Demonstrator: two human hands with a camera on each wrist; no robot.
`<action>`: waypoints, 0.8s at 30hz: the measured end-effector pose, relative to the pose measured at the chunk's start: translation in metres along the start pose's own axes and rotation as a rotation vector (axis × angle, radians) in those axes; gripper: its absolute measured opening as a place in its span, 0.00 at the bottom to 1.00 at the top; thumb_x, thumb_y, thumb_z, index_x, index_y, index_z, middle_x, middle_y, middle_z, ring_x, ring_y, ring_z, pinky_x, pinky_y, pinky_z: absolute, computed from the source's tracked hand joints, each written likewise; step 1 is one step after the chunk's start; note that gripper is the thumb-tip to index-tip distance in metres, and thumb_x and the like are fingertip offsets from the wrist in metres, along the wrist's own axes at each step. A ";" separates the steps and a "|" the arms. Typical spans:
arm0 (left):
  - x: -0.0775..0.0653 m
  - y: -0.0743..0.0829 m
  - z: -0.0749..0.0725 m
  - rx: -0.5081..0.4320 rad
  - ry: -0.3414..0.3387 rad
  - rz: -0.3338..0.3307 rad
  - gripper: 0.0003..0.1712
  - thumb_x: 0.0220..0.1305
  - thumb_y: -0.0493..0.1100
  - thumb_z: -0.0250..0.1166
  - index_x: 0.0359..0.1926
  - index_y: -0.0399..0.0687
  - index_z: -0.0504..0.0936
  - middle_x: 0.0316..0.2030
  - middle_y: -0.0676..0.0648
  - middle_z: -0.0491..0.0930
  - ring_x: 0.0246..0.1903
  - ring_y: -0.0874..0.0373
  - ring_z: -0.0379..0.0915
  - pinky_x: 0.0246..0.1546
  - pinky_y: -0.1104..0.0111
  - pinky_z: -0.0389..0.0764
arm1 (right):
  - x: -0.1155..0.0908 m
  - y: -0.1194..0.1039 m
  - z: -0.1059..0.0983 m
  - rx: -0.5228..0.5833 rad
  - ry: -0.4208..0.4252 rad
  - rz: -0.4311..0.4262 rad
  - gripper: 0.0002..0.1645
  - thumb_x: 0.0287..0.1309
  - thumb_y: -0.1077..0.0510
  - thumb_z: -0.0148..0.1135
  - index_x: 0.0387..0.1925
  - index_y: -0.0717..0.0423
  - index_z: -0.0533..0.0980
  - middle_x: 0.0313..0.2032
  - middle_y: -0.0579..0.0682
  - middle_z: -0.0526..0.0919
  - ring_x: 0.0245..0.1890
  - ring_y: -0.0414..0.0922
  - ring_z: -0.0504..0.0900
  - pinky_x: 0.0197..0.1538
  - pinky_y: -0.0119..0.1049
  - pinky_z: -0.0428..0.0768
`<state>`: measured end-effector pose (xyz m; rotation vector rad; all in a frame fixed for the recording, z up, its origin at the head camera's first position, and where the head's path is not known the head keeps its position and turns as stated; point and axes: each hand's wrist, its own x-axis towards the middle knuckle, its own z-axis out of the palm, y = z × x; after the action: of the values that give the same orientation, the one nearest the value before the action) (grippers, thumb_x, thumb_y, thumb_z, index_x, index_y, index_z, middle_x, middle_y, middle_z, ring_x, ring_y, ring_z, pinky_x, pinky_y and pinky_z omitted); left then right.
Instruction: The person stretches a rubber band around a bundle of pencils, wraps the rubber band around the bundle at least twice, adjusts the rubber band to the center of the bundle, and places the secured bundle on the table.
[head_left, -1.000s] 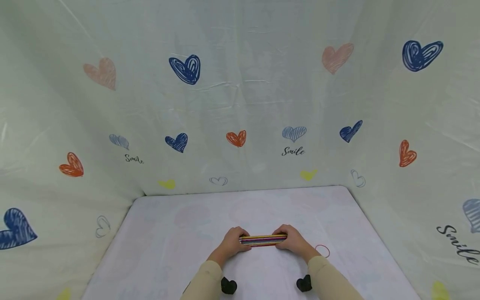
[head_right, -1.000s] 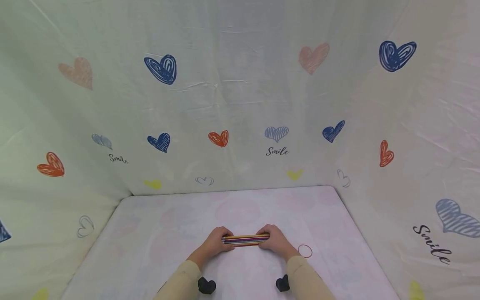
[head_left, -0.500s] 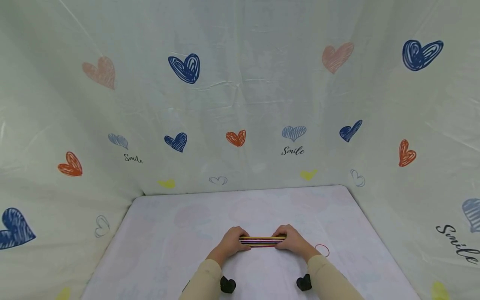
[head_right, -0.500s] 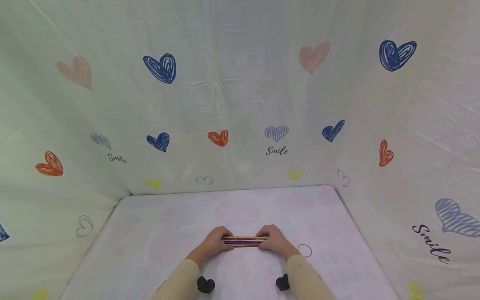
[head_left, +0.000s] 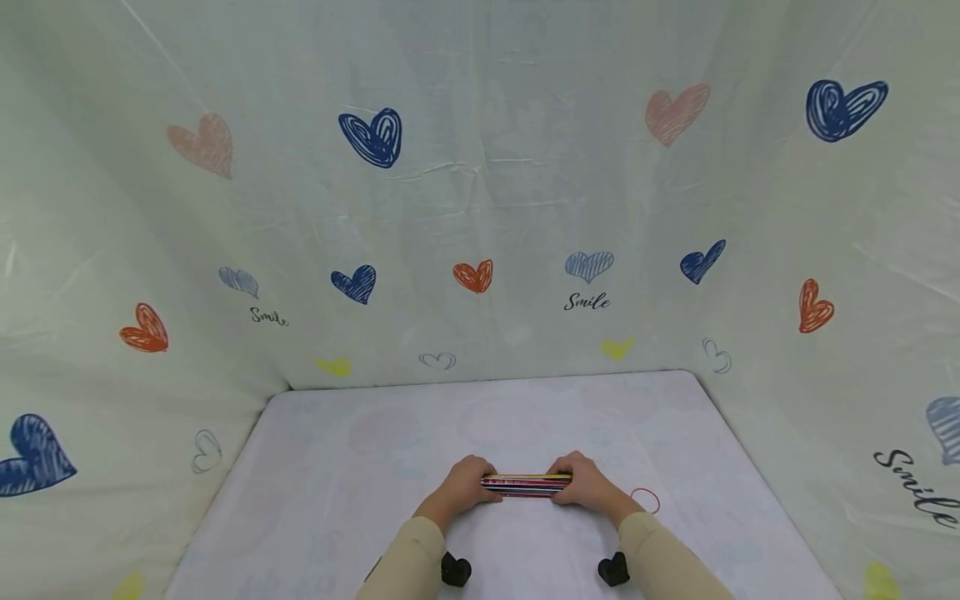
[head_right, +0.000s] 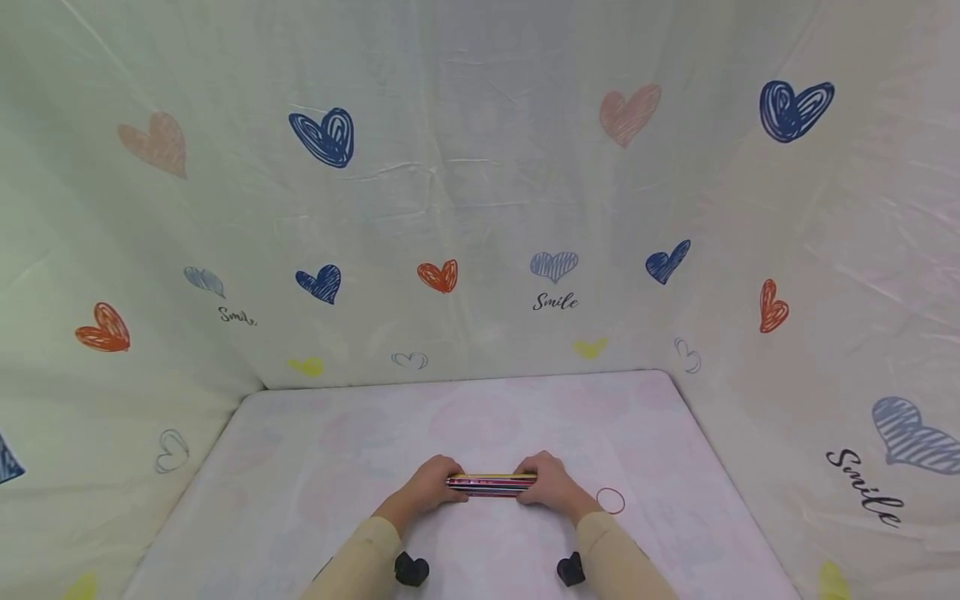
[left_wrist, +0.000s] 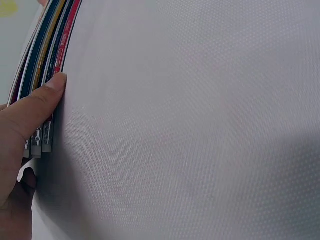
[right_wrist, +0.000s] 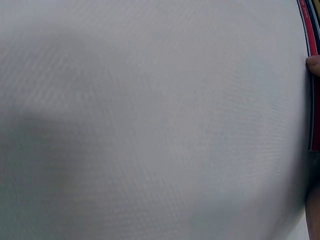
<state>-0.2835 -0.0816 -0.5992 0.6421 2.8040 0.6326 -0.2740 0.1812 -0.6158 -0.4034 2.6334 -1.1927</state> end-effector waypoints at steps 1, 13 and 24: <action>0.000 0.000 0.000 0.001 0.000 -0.001 0.16 0.49 0.49 0.78 0.35 0.45 0.85 0.27 0.58 0.75 0.33 0.63 0.68 0.42 0.66 0.72 | -0.001 -0.001 0.001 0.004 0.001 0.000 0.17 0.38 0.59 0.78 0.34 0.45 0.83 0.38 0.45 0.73 0.39 0.44 0.69 0.44 0.41 0.68; -0.012 0.014 -0.003 0.089 -0.033 0.020 0.11 0.52 0.46 0.75 0.32 0.45 0.85 0.24 0.58 0.74 0.27 0.64 0.67 0.38 0.68 0.74 | -0.008 -0.009 0.005 -0.073 -0.051 -0.050 0.14 0.37 0.64 0.72 0.31 0.51 0.82 0.29 0.40 0.77 0.30 0.41 0.72 0.35 0.36 0.72; -0.025 0.015 -0.007 0.012 -0.124 0.026 0.11 0.53 0.47 0.74 0.33 0.47 0.84 0.24 0.59 0.74 0.25 0.65 0.66 0.35 0.69 0.73 | -0.019 -0.029 0.001 -0.139 -0.153 -0.093 0.16 0.33 0.63 0.69 0.32 0.52 0.81 0.26 0.38 0.76 0.26 0.37 0.71 0.32 0.34 0.71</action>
<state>-0.2582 -0.0834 -0.5840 0.6958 2.6911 0.5612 -0.2519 0.1685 -0.5922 -0.6220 2.5974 -0.9648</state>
